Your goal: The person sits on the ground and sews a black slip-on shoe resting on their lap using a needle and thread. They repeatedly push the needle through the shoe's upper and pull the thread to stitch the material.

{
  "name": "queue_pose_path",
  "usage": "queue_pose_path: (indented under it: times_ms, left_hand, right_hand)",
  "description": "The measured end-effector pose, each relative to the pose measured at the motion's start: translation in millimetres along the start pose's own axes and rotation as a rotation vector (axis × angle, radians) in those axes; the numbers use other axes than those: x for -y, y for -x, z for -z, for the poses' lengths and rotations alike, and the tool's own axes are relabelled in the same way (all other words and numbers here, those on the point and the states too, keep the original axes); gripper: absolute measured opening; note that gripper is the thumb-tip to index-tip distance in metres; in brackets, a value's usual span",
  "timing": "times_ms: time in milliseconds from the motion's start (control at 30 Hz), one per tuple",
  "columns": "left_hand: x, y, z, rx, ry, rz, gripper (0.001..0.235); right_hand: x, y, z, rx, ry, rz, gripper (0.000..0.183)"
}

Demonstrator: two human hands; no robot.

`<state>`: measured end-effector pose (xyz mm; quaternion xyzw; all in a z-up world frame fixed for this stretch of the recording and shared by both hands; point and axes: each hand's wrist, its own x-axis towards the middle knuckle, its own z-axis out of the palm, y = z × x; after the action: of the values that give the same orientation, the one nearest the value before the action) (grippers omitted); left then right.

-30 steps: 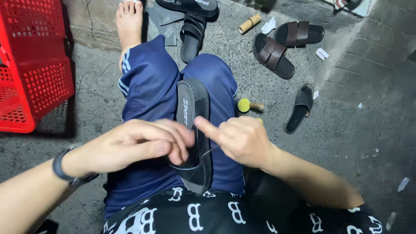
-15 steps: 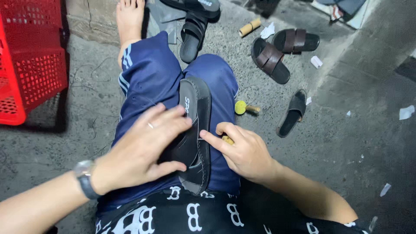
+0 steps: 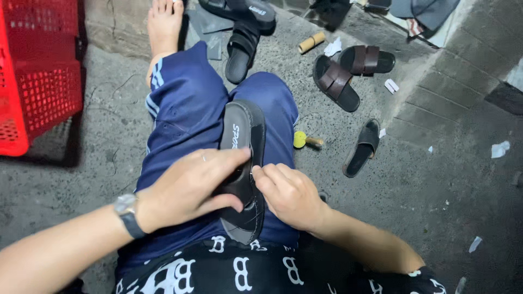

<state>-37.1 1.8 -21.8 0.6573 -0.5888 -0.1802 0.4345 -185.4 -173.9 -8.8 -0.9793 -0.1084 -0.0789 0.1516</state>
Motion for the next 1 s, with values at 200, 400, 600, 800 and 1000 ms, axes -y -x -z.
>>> queue_pose_path:
  times_ms: [200,400,600,800,1000]
  left_hand:
    - [-2,-6,42,0.232,0.646,0.398,0.013]
    - [6,-17,17,0.178,0.510,0.361,0.006]
    - [8,-14,12,0.172,0.431,0.562,0.021]
    - [9,5,12,0.027,-0.137,0.099,0.031]
    - [-4,17,22,0.007,-0.149,0.065,0.033]
  right_hand:
    - [4,15,3,0.142,-0.074,-0.094,0.028]
    - [13,4,4,-0.025,-0.099,-0.128,0.020]
    - [-10,11,50,0.252,0.239,-0.113,0.052]
    - [-20,9,76,0.561,-0.581,-0.224,0.042]
    - [7,18,12,-0.005,-0.630,-0.257,0.006]
